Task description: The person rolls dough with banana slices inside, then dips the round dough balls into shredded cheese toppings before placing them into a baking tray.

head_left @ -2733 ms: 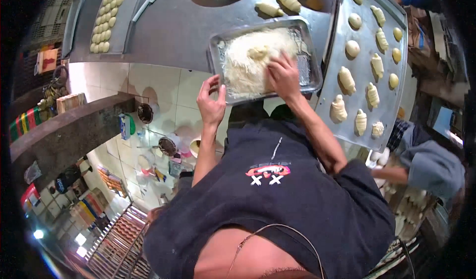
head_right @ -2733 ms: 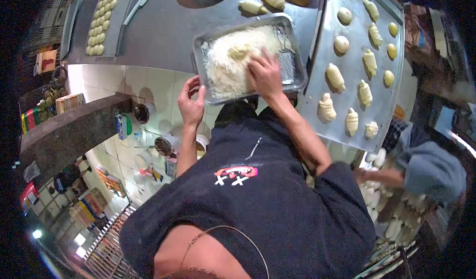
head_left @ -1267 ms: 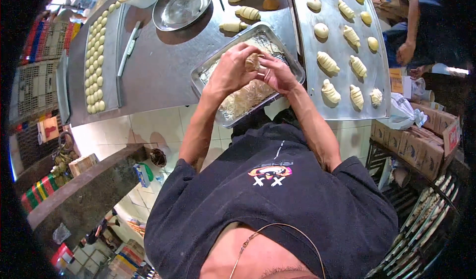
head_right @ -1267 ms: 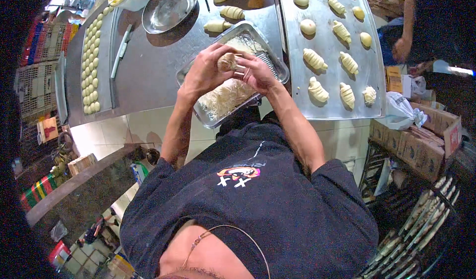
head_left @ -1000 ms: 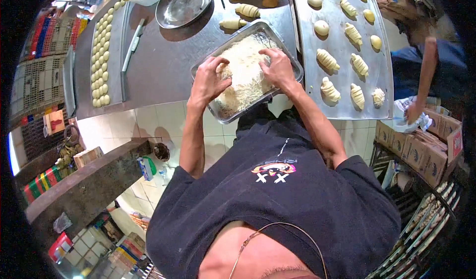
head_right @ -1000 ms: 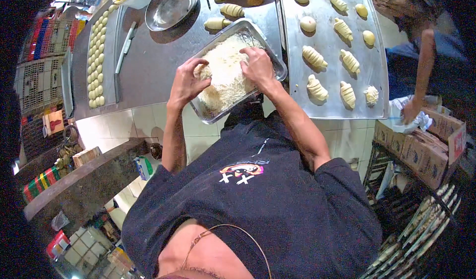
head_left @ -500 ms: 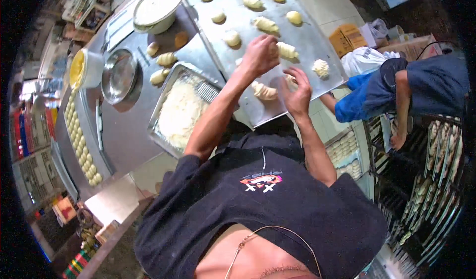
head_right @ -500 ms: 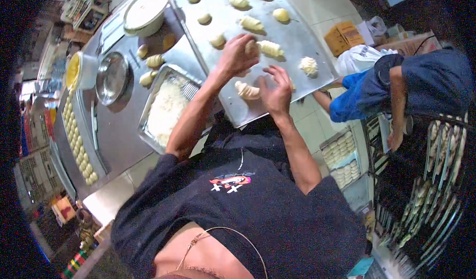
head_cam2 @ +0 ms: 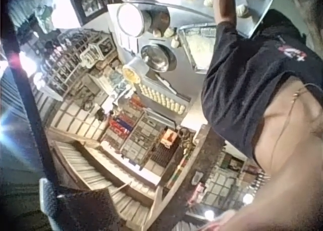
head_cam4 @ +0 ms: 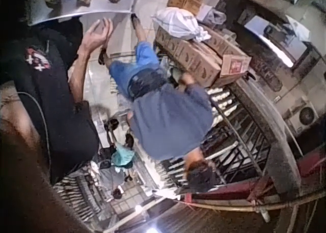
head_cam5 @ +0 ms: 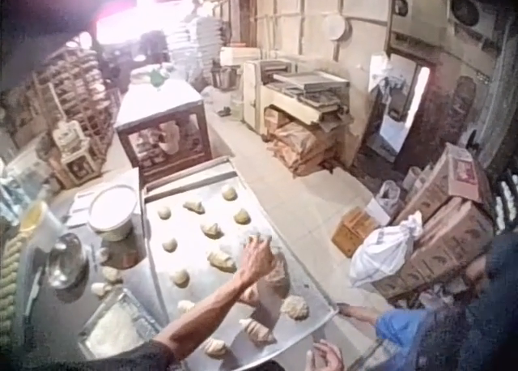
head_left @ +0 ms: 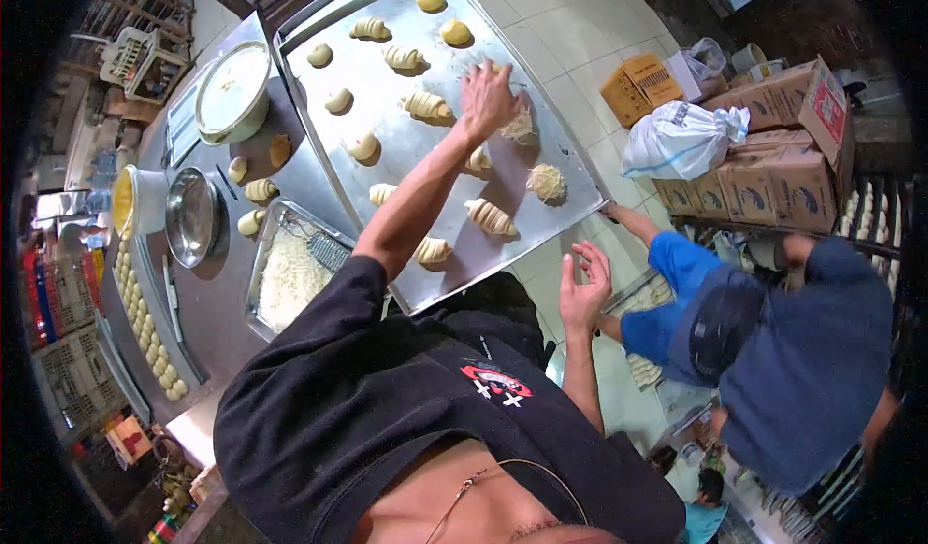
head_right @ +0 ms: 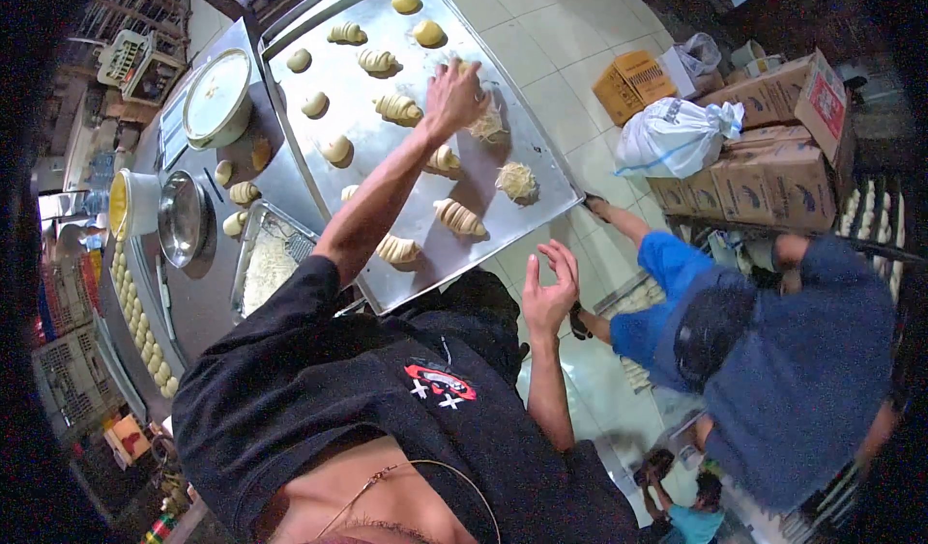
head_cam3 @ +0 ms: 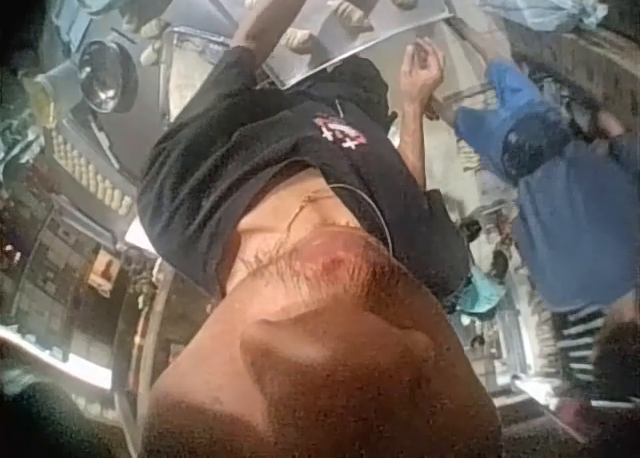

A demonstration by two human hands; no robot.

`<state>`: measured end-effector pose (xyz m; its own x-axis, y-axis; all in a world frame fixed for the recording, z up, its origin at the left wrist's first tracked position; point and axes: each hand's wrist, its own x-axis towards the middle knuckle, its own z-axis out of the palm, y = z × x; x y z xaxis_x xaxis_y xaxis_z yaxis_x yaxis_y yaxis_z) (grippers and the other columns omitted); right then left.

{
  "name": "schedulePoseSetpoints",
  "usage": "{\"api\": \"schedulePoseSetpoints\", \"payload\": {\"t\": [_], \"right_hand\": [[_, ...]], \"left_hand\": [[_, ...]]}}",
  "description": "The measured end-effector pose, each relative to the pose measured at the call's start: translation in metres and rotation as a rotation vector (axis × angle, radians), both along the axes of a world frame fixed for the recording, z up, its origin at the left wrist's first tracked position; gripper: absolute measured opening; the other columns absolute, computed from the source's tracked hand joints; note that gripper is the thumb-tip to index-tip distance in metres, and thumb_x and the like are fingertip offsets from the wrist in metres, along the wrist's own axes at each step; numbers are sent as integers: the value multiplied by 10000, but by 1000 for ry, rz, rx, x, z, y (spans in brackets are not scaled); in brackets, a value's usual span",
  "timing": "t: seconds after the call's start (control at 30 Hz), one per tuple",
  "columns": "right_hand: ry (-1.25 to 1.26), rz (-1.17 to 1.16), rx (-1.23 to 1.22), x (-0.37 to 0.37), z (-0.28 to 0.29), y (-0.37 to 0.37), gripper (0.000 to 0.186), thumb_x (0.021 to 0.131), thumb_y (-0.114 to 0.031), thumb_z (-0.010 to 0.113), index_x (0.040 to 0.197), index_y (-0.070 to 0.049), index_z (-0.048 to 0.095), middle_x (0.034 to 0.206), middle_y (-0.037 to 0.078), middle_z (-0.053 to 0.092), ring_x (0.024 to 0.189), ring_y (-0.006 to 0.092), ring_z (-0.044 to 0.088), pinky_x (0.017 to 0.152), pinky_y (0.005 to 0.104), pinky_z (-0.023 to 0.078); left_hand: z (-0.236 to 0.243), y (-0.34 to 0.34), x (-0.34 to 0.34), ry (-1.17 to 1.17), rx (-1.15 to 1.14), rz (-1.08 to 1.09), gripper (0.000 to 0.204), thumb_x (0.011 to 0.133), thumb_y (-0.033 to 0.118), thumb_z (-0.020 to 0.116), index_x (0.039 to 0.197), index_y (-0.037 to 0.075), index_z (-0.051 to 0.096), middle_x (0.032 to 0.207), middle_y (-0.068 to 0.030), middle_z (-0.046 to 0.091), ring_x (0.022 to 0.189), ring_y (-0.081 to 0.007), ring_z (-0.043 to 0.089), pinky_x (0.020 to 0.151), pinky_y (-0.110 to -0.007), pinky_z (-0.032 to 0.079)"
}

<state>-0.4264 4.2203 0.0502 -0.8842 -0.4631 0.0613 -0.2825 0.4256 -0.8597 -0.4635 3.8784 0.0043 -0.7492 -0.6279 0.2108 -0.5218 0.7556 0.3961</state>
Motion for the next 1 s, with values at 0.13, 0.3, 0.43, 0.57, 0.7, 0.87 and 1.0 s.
{"api": "schedulePoseSetpoints", "payload": {"t": [0.13, 0.3, 0.43, 0.57, 0.7, 0.87, 1.0], "right_hand": [[34, 224, -51, -23, 4, -44, 224, 880, -50, 678, 1098, -4, 664, 1200, 113, 635, 1058, 203, 613, 867, 298, 499], [-576, 298, -354, -43, 0, -122, 252, 960, -126, 620, 1177, 3, 611, 1178, 109, 648, 1063, 210, 622, 901, 324, 518], [-1291, 559, -544, 2, 21, -169, 370, 1048, -213, 487, 1361, -16, 497, 1302, 123, 594, 1195, 222, 588, 1001, 374, 518], [-1320, 950, -264, 91, 47, -221, 379, 1029, -189, 536, 1365, -15, 506, 1267, 113, 616, 1146, 199, 613, 955, 315, 531], [-742, 1184, -480, 205, 84, -254, 384, 971, -30, 599, 1344, 32, 535, 1278, 124, 615, 1167, 204, 599, 990, 320, 506], [146, 1429, -660, 329, 16, -271, 423, 849, 17, 681, 1262, -41, 612, 1274, 196, 618, 1187, 354, 601, 981, 420, 500], [716, 1821, -326, 356, -40, -273, 309, 882, -104, 607, 1179, -26, 636, 1234, 185, 631, 1149, 357, 604, 992, 420, 487]], "left_hand": [[-41, -52, -3, -78, 166, 146, 456, 744, 219, 754, 1171, 119, 631, 1164, -246, 528, 1056, -476, 539, 848, -529, 508], [1, -26, 56, 403, 321, -66, 426, 676, 158, 793, 1073, 65, 667, 979, -177, 651, 962, -372, 621, 869, -452, 513], [80, 56, 169, 596, 377, -136, 408, 715, 136, 783, 1101, 66, 672, 1089, -156, 617, 1026, -340, 623, 886, -420, 523], [136, 87, 311, 622, 167, 202, 625, 747, 184, 802, 1320, 100, 565, 1302, -129, 563, 1200, -308, 556, 999, -400, 472], [131, 122, 456, 691, 228, 881, 531, 806, 177, 763, 1299, 89, 587, 1254, -158, 610, 1144, -322, 601, 967, -407, 498], [29, 159, 563, 361, 268, 1206, 418, 874, 113, 668, 1284, 53, 609, 1232, -144, 628, 1112, -277, 620, 951, -346, 504], [-14, 163, 580, 250, 136, 1090, 419, 843, 99, 685, 1256, 46, 633, 1220, -171, 630, 1060, -300, 643, 901, -373, 528]]}}
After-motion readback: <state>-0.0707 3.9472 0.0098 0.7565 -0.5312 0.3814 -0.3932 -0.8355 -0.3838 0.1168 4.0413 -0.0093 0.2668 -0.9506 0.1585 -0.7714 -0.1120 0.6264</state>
